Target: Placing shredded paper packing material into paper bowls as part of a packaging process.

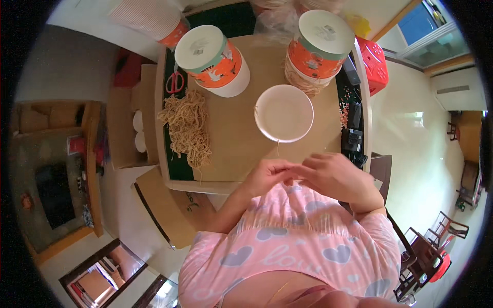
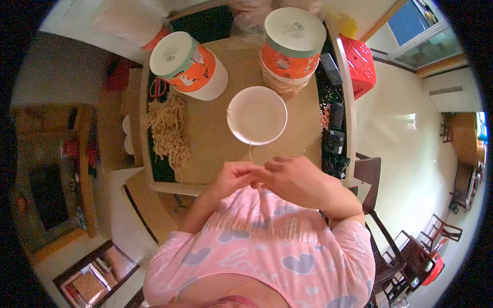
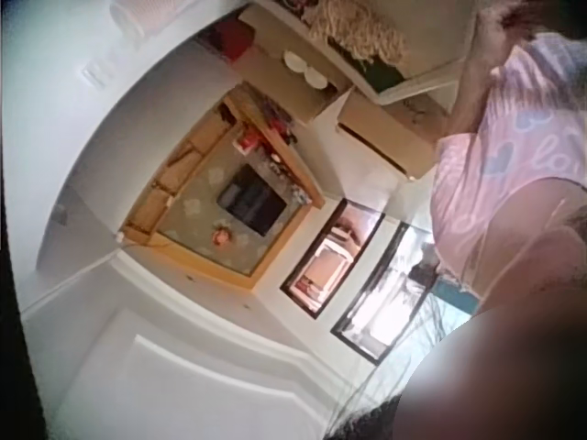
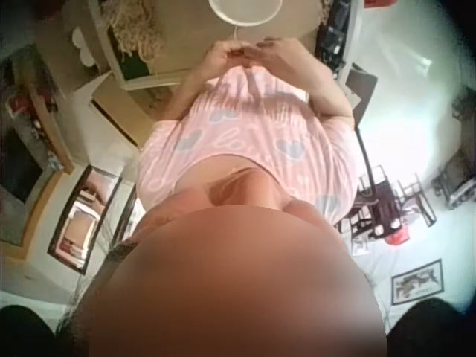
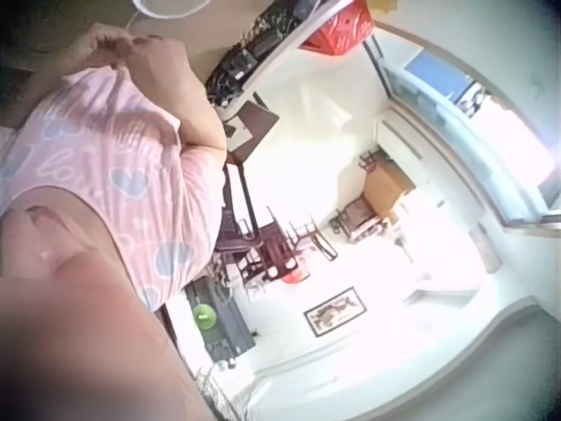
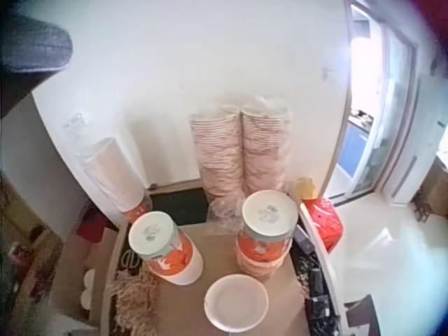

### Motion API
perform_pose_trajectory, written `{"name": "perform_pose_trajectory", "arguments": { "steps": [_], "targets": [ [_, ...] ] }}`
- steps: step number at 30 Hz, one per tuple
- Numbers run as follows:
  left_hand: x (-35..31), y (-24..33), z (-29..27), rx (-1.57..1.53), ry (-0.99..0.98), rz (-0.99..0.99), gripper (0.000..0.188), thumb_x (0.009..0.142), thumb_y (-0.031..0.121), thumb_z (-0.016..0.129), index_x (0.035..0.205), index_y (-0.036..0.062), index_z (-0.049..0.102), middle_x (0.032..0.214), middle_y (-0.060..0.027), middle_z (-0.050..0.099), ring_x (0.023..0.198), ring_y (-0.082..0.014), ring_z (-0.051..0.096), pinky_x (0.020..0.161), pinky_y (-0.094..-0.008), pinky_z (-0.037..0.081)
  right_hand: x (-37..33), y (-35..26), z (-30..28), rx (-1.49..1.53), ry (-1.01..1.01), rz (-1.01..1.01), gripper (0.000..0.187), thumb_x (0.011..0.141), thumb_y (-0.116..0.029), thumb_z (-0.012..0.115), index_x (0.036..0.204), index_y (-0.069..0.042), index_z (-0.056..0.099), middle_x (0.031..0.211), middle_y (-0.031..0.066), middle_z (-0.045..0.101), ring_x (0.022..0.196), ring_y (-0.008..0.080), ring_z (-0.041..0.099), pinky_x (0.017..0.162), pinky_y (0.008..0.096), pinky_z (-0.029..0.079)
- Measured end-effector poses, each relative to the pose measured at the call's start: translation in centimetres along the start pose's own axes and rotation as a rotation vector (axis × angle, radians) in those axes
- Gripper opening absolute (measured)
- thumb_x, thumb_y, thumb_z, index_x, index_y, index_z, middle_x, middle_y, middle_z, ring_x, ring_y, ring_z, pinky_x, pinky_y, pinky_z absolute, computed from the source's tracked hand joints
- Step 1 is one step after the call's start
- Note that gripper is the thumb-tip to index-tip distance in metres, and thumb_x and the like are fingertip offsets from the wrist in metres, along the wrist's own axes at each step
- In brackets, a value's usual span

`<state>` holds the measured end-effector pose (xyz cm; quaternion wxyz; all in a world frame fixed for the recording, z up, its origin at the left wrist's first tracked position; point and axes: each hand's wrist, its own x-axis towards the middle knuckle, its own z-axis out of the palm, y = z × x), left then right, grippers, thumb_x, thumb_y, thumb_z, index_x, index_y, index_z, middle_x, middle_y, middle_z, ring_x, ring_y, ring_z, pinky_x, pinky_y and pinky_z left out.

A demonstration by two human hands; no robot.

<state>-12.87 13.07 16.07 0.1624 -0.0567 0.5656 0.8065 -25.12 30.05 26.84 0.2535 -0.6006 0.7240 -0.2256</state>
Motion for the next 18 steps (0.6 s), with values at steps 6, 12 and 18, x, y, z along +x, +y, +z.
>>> {"name": "perform_pose_trajectory", "arguments": {
  "steps": [6, 12, 18],
  "targets": [
    [0.5, 1.3, -0.3, -0.035, 0.086, -0.105, 0.019, 0.090, 0.010, 0.056, 0.103, -0.0020, 0.065, 0.077, -0.0033, 0.064, 0.066, -0.0057, 0.058, 0.060, -0.0183, 0.047, -0.4, -11.0, -4.3, -1.236, 0.002, 2.264, 0.019, 0.074, -0.014, 0.061, 0.090, -0.005, 0.057, 0.076, 0.0064, 0.053, 0.073, 0.0253, 0.057, 0.061, 0.0361, 0.047],
    [-0.1, 0.3, -0.6, 0.018, 0.045, -0.158, 0.024, 0.093, 0.019, 0.053, 0.100, 0.0011, 0.066, 0.074, -0.0010, 0.064, 0.056, -0.0033, 0.049, 0.053, -0.0160, 0.041, -6.9, -8.3, -5.9, -2.731, 0.512, 3.572, 0.008, 0.083, -0.014, 0.052, 0.087, -0.008, 0.054, 0.077, 0.0034, 0.056, 0.067, 0.0195, 0.059, 0.054, 0.0300, 0.046],
    [-1.7, -0.9, -1.3, -0.092, 0.191, -0.143, 0.024, 0.094, 0.019, 0.052, 0.098, 0.0008, 0.066, 0.069, -0.0009, 0.063, 0.056, -0.0027, 0.047, 0.051, -0.0169, 0.039, 2.4, -5.9, 0.4, -3.306, 1.087, 2.386, 0.016, 0.086, -0.011, 0.058, 0.099, -0.001, 0.062, 0.092, 0.0117, 0.062, 0.084, 0.0297, 0.060, 0.074, 0.0370, 0.048]
  ]
}}
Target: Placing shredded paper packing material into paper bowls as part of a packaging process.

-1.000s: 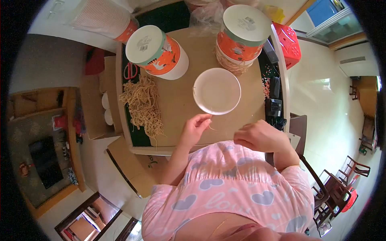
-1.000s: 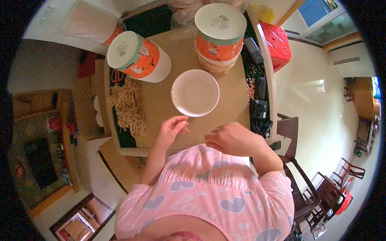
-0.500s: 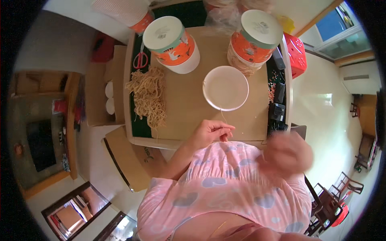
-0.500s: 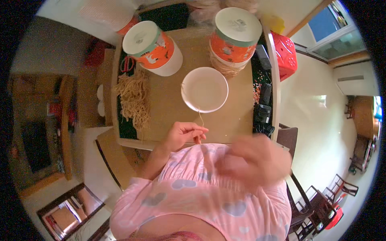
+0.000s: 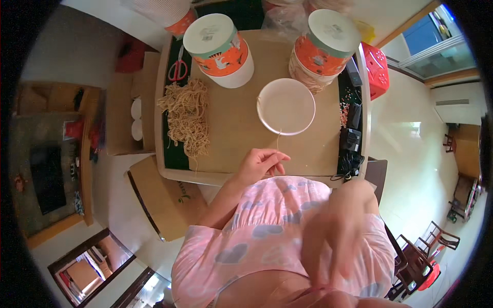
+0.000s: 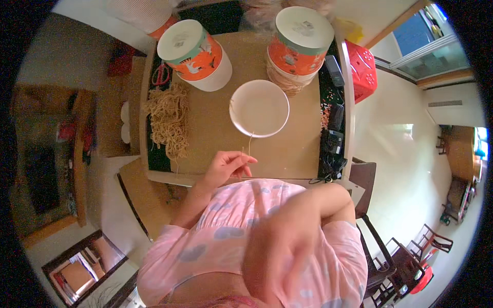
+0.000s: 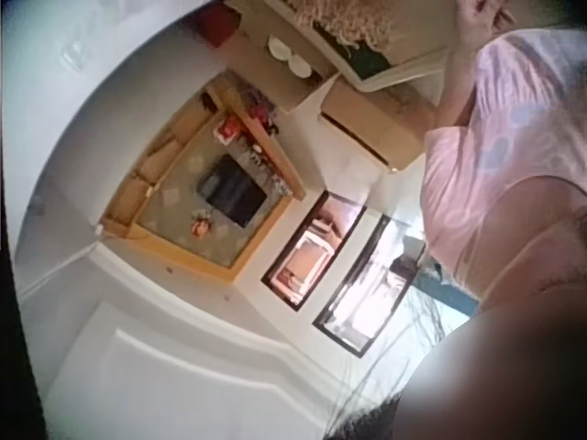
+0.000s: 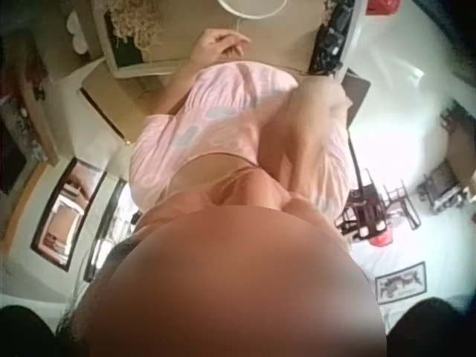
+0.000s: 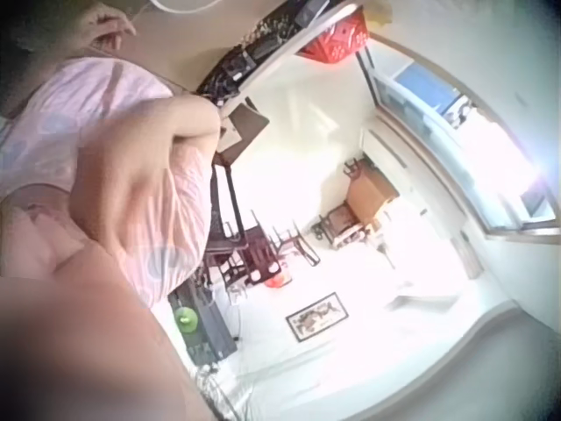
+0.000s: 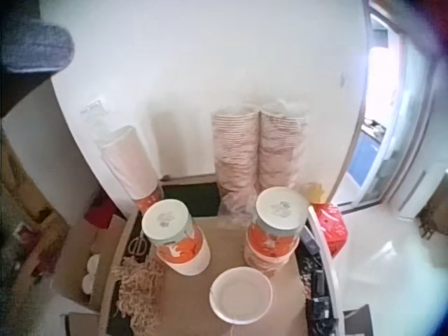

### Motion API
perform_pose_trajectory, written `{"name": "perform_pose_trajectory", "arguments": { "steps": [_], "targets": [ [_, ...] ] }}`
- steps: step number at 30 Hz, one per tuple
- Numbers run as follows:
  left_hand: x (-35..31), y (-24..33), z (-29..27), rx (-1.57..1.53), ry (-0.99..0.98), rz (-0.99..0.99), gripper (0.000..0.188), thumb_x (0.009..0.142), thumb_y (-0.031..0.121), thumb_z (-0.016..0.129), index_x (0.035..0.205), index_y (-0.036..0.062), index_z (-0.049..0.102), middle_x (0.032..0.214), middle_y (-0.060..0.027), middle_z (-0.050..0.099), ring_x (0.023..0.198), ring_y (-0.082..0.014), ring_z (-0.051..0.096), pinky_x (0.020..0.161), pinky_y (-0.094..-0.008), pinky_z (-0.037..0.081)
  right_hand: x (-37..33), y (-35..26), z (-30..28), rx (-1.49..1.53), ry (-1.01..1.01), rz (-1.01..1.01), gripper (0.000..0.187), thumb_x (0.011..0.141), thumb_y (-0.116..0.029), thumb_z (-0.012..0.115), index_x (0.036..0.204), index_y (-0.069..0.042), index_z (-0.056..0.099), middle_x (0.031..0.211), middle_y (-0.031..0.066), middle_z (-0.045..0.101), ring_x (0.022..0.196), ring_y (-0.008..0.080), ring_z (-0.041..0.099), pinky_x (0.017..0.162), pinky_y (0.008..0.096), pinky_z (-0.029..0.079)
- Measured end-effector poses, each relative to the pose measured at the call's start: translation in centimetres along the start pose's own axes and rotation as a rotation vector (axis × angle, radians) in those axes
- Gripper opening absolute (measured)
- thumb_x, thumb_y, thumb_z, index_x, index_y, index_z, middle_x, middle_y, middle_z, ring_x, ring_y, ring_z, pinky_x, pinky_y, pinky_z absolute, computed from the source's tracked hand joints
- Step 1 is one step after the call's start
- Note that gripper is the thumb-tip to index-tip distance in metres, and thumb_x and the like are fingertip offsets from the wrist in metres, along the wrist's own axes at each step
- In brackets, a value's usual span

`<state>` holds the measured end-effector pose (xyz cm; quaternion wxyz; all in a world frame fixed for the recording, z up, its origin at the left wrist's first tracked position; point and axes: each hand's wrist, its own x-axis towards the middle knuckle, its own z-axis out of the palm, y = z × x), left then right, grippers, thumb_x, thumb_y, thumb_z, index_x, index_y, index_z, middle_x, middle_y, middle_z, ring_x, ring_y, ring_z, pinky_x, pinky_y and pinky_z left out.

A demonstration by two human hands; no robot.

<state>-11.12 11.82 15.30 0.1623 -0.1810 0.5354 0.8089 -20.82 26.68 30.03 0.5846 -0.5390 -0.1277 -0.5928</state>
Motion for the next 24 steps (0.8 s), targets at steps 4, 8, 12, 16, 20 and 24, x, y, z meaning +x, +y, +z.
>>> {"name": "perform_pose_trajectory", "arguments": {
  "steps": [4, 8, 12, 16, 20, 24],
  "targets": [
    [1.8, 0.4, 1.2, 0.095, 0.112, 0.171, 0.024, 0.094, 0.018, 0.052, 0.096, -0.0003, 0.066, 0.068, -0.0010, 0.063, 0.055, -0.0031, 0.047, 0.051, -0.0176, 0.040, -7.6, 1.9, -2.9, -0.753, 1.411, 0.388, 0.012, 0.088, -0.008, 0.058, 0.088, 0.004, 0.061, 0.085, 0.0062, 0.061, 0.080, 0.0117, 0.059, 0.071, 0.0261, 0.047],
    [3.9, 1.0, 2.8, 0.261, 0.184, 0.169, 0.023, 0.093, 0.017, 0.051, 0.094, -0.0004, 0.066, 0.066, -0.0029, 0.063, 0.055, -0.0052, 0.050, 0.051, -0.0207, 0.041, -13.2, 5.4, -5.5, -0.853, 1.760, 0.278, 0.012, 0.086, -0.007, 0.062, 0.094, 0.001, 0.061, 0.086, 0.0040, 0.064, 0.077, 0.0081, 0.059, 0.069, 0.0221, 0.048],
    [6.4, 0.9, 4.4, 0.523, 0.219, 0.235, 0.021, 0.092, 0.016, 0.052, 0.088, -0.0002, 0.065, 0.066, -0.0074, 0.064, 0.058, -0.0108, 0.058, 0.055, -0.0260, 0.045, -15.6, 5.9, -6.0, -0.893, 1.805, 0.099, 0.013, 0.085, -0.006, 0.062, 0.095, 0.001, 0.060, 0.083, 0.0029, 0.061, 0.077, 0.0085, 0.058, 0.068, 0.0212, 0.047],
    [8.6, 0.8, 5.6, 0.644, 0.159, 0.306, 0.022, 0.091, 0.017, 0.053, 0.084, -0.0015, 0.064, 0.067, -0.0091, 0.064, 0.061, -0.0152, 0.062, 0.057, -0.0290, 0.047, -16.8, 4.2, -5.6, -0.736, 1.825, 0.115, 0.011, 0.088, -0.006, 0.059, 0.095, 0.002, 0.059, 0.080, 0.0031, 0.059, 0.067, 0.0082, 0.056, 0.057, 0.0205, 0.044],
    [10.1, -0.1, 6.3, 0.573, 0.099, 0.289, 0.021, 0.090, 0.016, 0.054, 0.084, -0.0015, 0.064, 0.066, -0.0089, 0.064, 0.057, -0.0150, 0.060, 0.054, -0.0293, 0.047, -17.6, 2.5, -5.4, -0.720, 1.843, 0.113, 0.012, 0.089, -0.007, 0.057, 0.096, 0.002, 0.059, 0.082, 0.0033, 0.059, 0.065, 0.0080, 0.055, 0.054, 0.0198, 0.042],
    [10.7, -0.2, 6.4, 0.474, 0.117, 0.234, 0.019, 0.088, 0.015, 0.056, 0.083, -0.0019, 0.064, 0.064, -0.0089, 0.063, 0.051, -0.0146, 0.058, 0.050, -0.0294, 0.045, -17.8, 2.0, -6.0, -0.906, 1.954, 0.072, 0.016, 0.090, -0.010, 0.056, 0.101, 0.002, 0.058, 0.095, 0.0069, 0.063, 0.083, 0.0124, 0.058, 0.075, 0.0249, 0.047]
  ]
}}
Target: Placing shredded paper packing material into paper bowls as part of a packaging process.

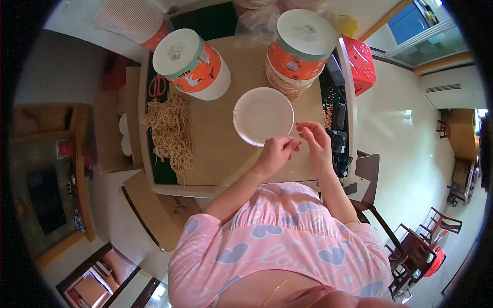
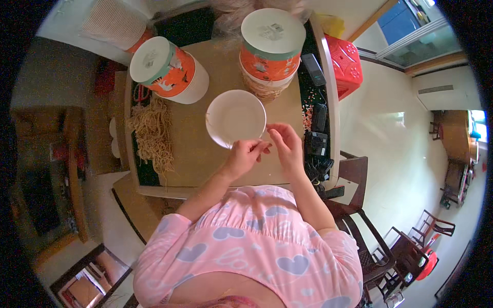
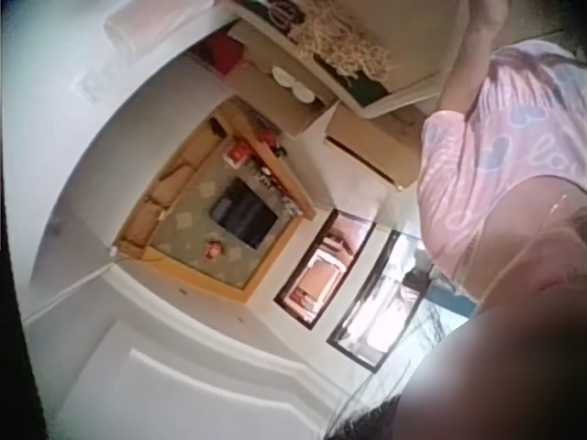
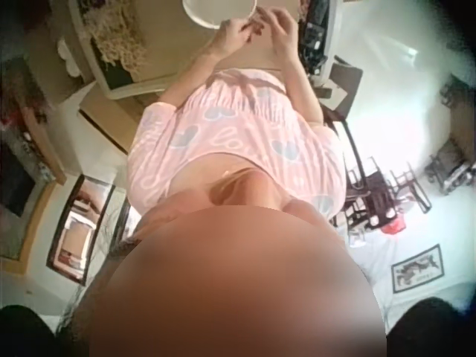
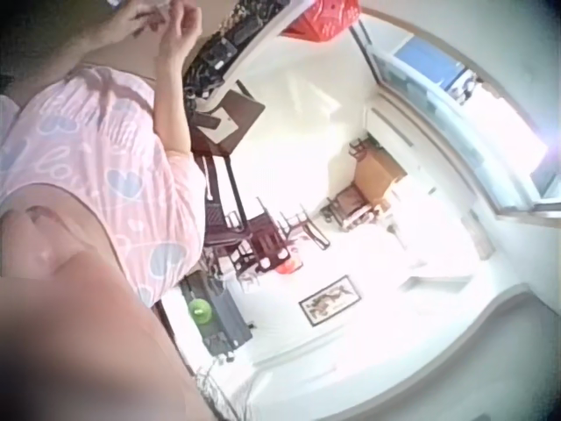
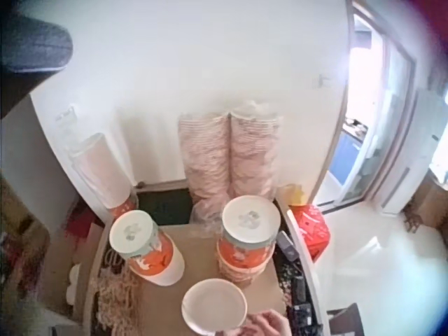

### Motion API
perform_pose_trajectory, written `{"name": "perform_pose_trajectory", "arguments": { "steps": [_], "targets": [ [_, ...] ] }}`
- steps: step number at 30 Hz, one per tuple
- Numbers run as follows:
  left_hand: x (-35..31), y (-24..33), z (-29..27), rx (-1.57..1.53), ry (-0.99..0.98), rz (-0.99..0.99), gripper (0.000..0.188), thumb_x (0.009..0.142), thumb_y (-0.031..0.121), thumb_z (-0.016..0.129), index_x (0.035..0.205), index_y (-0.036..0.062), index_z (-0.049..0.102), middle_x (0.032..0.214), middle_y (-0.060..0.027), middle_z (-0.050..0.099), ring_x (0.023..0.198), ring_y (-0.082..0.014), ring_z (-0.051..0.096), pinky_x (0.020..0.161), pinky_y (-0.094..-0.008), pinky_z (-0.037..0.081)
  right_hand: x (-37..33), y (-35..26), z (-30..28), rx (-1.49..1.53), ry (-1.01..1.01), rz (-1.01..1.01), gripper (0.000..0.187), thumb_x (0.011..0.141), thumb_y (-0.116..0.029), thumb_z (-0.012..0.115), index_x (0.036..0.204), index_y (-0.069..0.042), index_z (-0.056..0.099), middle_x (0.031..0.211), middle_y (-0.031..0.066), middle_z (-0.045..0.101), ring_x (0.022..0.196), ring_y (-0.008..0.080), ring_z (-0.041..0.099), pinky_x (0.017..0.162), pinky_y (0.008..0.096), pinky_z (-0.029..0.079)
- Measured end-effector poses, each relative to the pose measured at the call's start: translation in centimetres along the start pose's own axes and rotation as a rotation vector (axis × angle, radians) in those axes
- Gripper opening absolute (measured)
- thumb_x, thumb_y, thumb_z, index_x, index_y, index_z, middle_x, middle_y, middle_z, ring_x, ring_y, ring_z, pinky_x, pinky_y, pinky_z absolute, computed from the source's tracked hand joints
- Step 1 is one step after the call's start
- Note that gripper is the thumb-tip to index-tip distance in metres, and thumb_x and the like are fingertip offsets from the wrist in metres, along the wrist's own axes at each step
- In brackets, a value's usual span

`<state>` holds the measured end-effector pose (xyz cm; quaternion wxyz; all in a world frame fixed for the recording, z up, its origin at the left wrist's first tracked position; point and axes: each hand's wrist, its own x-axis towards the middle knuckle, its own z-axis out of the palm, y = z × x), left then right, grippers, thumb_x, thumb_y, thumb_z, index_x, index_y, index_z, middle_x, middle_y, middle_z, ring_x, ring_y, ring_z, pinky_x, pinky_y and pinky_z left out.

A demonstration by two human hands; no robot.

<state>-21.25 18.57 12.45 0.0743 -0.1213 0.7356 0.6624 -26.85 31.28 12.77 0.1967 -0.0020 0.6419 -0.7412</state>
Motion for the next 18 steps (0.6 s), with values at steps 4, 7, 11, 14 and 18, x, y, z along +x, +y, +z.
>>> {"name": "perform_pose_trajectory", "arguments": {
  "steps": [4, 7, 11, 14, 18],
  "targets": [
    [0.4, -0.5, -0.5, 0.051, 0.081, 0.036, 0.019, 0.087, 0.015, 0.057, 0.082, -0.0022, 0.064, 0.062, -0.0094, 0.062, 0.050, -0.0158, 0.058, 0.050, -0.0290, 0.045, 0.0, 1.5, -0.5, -0.026, -0.149, 0.115, 0.019, 0.087, -0.007, 0.060, 0.104, 0.002, 0.058, 0.099, 0.0067, 0.061, 0.085, 0.0111, 0.059, 0.072, 0.0236, 0.049],
    [0.7, -0.2, -0.9, 0.091, 0.050, 0.035, 0.017, 0.087, 0.015, 0.058, 0.085, -0.0018, 0.063, 0.070, -0.0113, 0.063, 0.055, -0.0171, 0.059, 0.051, -0.0288, 0.046, 0.5, 1.9, 0.2, 0.002, -0.125, 0.061, 0.016, 0.087, -0.005, 0.059, 0.102, 0.002, 0.058, 0.095, 0.0054, 0.062, 0.083, 0.0108, 0.060, 0.071, 0.0230, 0.050],
    [0.9, -0.5, -1.4, 0.132, 0.247, 0.223, 0.015, 0.086, 0.013, 0.060, 0.087, -0.0014, 0.060, 0.080, -0.0113, 0.061, 0.064, -0.0173, 0.059, 0.055, -0.0288, 0.046, 0.8, 1.7, 0.8, -0.196, -0.008, -0.190, 0.011, 0.087, -0.003, 0.057, 0.097, 0.003, 0.056, 0.090, 0.0060, 0.064, 0.081, 0.0118, 0.061, 0.074, 0.0243, 0.050],
    [1.0, 0.2, -2.8, 0.161, 0.261, 0.147, 0.016, 0.088, 0.013, 0.058, 0.083, -0.0020, 0.055, 0.073, -0.0097, 0.058, 0.064, -0.0173, 0.056, 0.060, -0.0282, 0.045, 0.7, 1.2, 0.0, -0.378, -0.098, -0.153, 0.006, 0.087, -0.001, 0.056, 0.092, 0.002, 0.053, 0.088, 0.0094, 0.063, 0.079, 0.0131, 0.062, 0.072, 0.0258, 0.050],
    [1.3, -0.5, -1.7, -0.020, 0.106, 0.150, 0.021, 0.092, 0.014, 0.050, 0.079, -0.0016, 0.050, 0.065, -0.0089, 0.051, 0.061, -0.0141, 0.049, 0.057, -0.0294, 0.041, 0.5, 1.7, 0.0, -0.378, -0.244, -0.091, 0.005, 0.088, -0.001, 0.055, 0.091, 0.001, 0.051, 0.081, 0.0096, 0.061, 0.077, 0.0138, 0.063, 0.071, 0.0258, 0.050]
  ]
}}
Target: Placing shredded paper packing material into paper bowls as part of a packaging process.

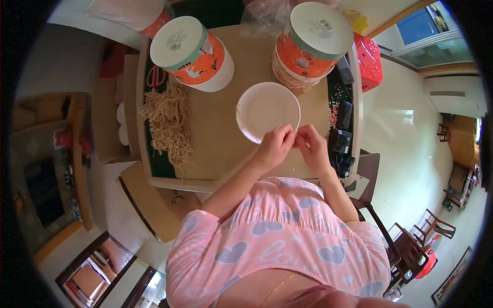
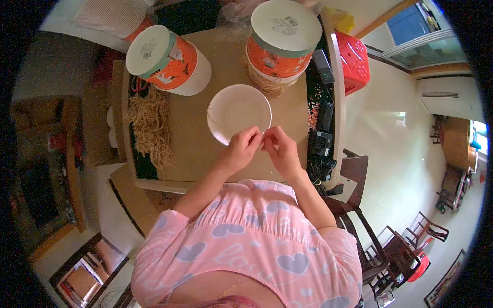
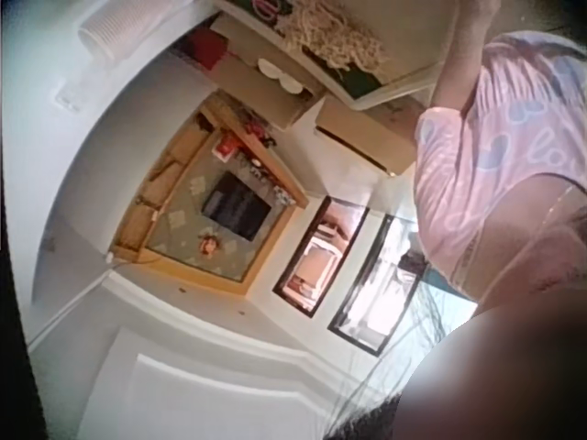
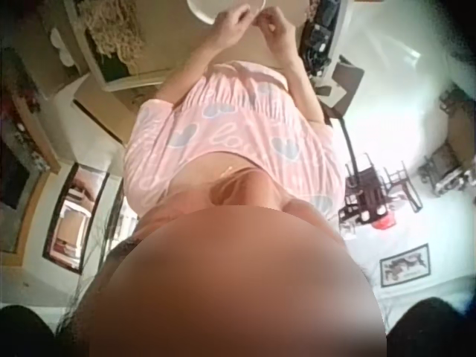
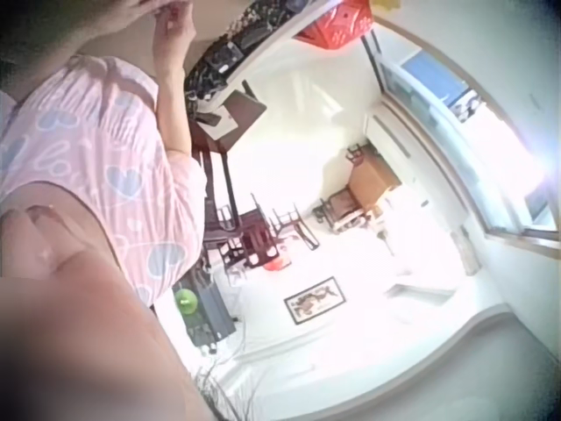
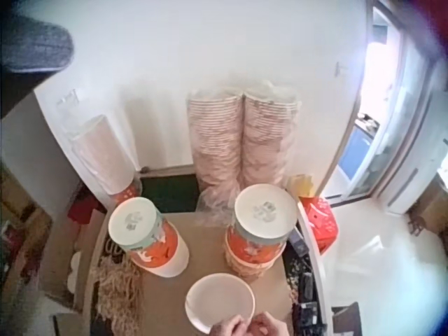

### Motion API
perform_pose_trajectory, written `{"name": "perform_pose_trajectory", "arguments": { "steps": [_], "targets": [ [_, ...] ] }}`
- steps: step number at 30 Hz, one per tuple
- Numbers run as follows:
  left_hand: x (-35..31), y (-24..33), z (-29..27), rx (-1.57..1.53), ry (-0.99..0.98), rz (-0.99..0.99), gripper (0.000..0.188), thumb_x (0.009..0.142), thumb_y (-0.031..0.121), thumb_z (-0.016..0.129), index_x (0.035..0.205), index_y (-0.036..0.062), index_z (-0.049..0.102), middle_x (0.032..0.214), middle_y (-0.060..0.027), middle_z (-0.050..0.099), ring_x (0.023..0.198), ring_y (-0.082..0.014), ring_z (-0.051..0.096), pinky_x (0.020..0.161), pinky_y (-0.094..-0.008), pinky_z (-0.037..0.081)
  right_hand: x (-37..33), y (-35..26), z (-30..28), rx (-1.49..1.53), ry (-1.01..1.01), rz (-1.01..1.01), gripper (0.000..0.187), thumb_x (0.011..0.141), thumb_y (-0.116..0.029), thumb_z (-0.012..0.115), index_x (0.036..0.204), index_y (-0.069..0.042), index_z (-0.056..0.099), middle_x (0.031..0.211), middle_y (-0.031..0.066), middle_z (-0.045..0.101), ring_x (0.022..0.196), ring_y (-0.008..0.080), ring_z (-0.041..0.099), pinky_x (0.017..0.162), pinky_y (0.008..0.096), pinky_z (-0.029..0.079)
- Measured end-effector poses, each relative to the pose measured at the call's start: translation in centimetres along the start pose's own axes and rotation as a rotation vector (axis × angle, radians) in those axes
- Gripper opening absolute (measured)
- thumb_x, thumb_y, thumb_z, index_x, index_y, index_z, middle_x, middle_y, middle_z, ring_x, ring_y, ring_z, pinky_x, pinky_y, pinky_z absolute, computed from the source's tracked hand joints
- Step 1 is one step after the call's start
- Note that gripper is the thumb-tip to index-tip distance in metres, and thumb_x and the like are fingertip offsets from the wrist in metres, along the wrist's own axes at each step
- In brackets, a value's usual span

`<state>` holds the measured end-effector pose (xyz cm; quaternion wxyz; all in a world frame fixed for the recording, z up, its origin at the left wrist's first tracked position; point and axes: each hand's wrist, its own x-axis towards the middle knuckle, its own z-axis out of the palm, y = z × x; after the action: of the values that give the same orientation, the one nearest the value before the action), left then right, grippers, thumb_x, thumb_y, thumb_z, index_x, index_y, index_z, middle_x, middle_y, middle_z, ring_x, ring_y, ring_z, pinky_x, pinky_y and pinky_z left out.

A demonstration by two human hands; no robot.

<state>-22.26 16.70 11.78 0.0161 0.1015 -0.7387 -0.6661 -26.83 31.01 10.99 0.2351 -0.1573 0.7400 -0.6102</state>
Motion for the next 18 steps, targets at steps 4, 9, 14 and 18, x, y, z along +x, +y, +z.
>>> {"name": "perform_pose_trajectory", "arguments": {
  "steps": [4, 9, 14, 18],
  "targets": [
    [0.1, -0.9, 0.0, 0.011, -0.052, -0.047, 0.020, 0.092, 0.013, 0.050, 0.076, -0.0003, 0.046, 0.062, -0.0040, 0.044, 0.059, -0.0105, 0.039, 0.055, -0.0277, 0.037, -0.1, 1.0, -0.3, -0.010, 0.029, 0.010, 0.006, 0.087, -0.001, 0.056, 0.091, 0.000, 0.051, 0.071, 0.0000, 0.051, 0.060, 0.0059, 0.046, 0.055, 0.0189, 0.039],
    [0.4, -1.3, -0.1, -0.065, 0.000, -0.204, 0.027, 0.093, 0.020, 0.048, 0.075, 0.0007, 0.047, 0.060, -0.0001, 0.044, 0.057, -0.0085, 0.039, 0.053, -0.0264, 0.036, -0.3, 1.0, -0.5, -0.054, 0.066, 0.103, 0.005, 0.085, -0.002, 0.058, 0.087, -0.001, 0.054, 0.065, -0.0046, 0.044, 0.058, 0.0030, 0.036, 0.051, 0.0182, 0.031],
    [1.0, -1.2, -0.1, 0.015, -0.115, -0.221, 0.029, 0.094, 0.022, 0.047, 0.074, 0.0009, 0.047, 0.059, -0.0015, 0.045, 0.057, -0.0092, 0.041, 0.053, -0.0277, 0.037, -0.1, 0.7, -0.3, -0.129, 0.079, 0.028, 0.004, 0.085, -0.001, 0.059, 0.086, -0.001, 0.056, 0.063, -0.0050, 0.044, 0.057, 0.0024, 0.036, 0.050, 0.0183, 0.031],
    [1.2, -1.7, -0.3, 0.016, -0.123, -0.146, 0.027, 0.093, 0.020, 0.047, 0.074, 0.0009, 0.047, 0.059, -0.0024, 0.045, 0.058, -0.0094, 0.043, 0.054, -0.0278, 0.037, 0.2, 0.4, -0.1, -0.081, 0.098, 0.052, 0.004, 0.085, -0.001, 0.060, 0.086, 0.000, 0.057, 0.064, -0.0049, 0.044, 0.057, 0.0021, 0.036, 0.050, 0.0180, 0.031]
  ]
}}
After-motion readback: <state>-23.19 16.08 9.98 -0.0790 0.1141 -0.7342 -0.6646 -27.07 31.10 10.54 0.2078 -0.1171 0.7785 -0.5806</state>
